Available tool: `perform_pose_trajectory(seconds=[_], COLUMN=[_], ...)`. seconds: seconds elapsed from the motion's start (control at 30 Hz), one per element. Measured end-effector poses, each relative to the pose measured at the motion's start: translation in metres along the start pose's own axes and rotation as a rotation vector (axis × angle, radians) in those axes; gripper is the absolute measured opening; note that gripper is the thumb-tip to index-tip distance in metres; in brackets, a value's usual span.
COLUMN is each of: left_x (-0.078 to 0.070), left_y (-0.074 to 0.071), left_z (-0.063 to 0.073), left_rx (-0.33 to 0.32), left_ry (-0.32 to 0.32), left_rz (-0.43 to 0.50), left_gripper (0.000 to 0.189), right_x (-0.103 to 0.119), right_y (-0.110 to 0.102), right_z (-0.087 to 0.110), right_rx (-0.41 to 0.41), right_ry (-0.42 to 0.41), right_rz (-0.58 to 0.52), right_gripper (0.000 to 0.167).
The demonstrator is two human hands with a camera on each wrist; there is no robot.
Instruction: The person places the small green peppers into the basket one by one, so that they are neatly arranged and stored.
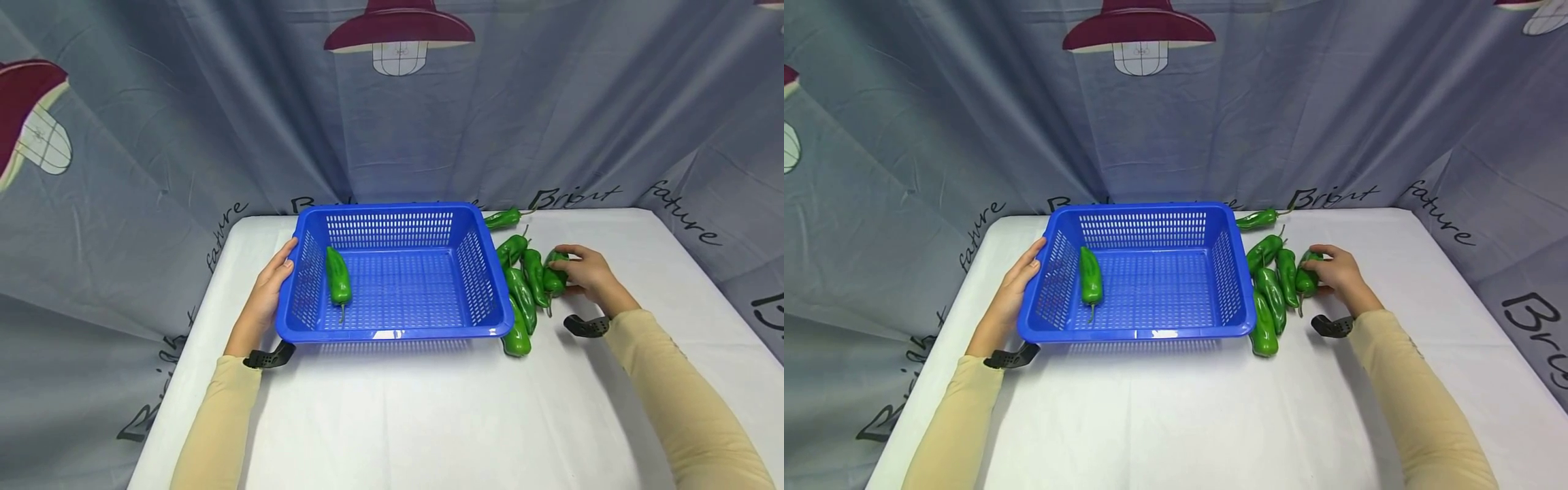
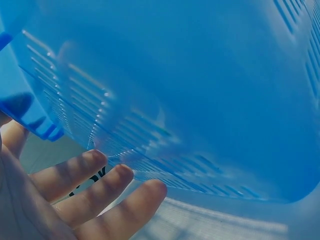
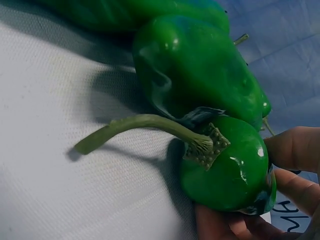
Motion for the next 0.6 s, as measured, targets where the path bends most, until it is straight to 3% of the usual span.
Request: perform_pose_trajectory(seconds=[0.37, 0.6], left_x=[0.002, 0.001], left_y=[0.001, 0.000], left_z=[0.001, 0.001], left_rx=[-0.004, -0.001], left_ry=[0.002, -0.005], left_rz=[-0.008, 0.010], left_gripper=[0.054, 0.053], right_x=[-0.002, 0.018], right_y=[-0.002, -0.010], right_z=[0.002, 0.005], right_rx=[0.004, -0.003], right_ry=[-0.017, -0.044], right_rz=[-0.054, -0.085], right_gripper=[0.067, 0.070])
Point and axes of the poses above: each hand's wrist, its own z-axis away from the middle knuckle, its own y-axis out of the palm, x = y × z, the point moved 6 cm from there along -z, towards the middle knuckle, and after that the axes turned 14 degrees about -y, right-handed, at the moved point
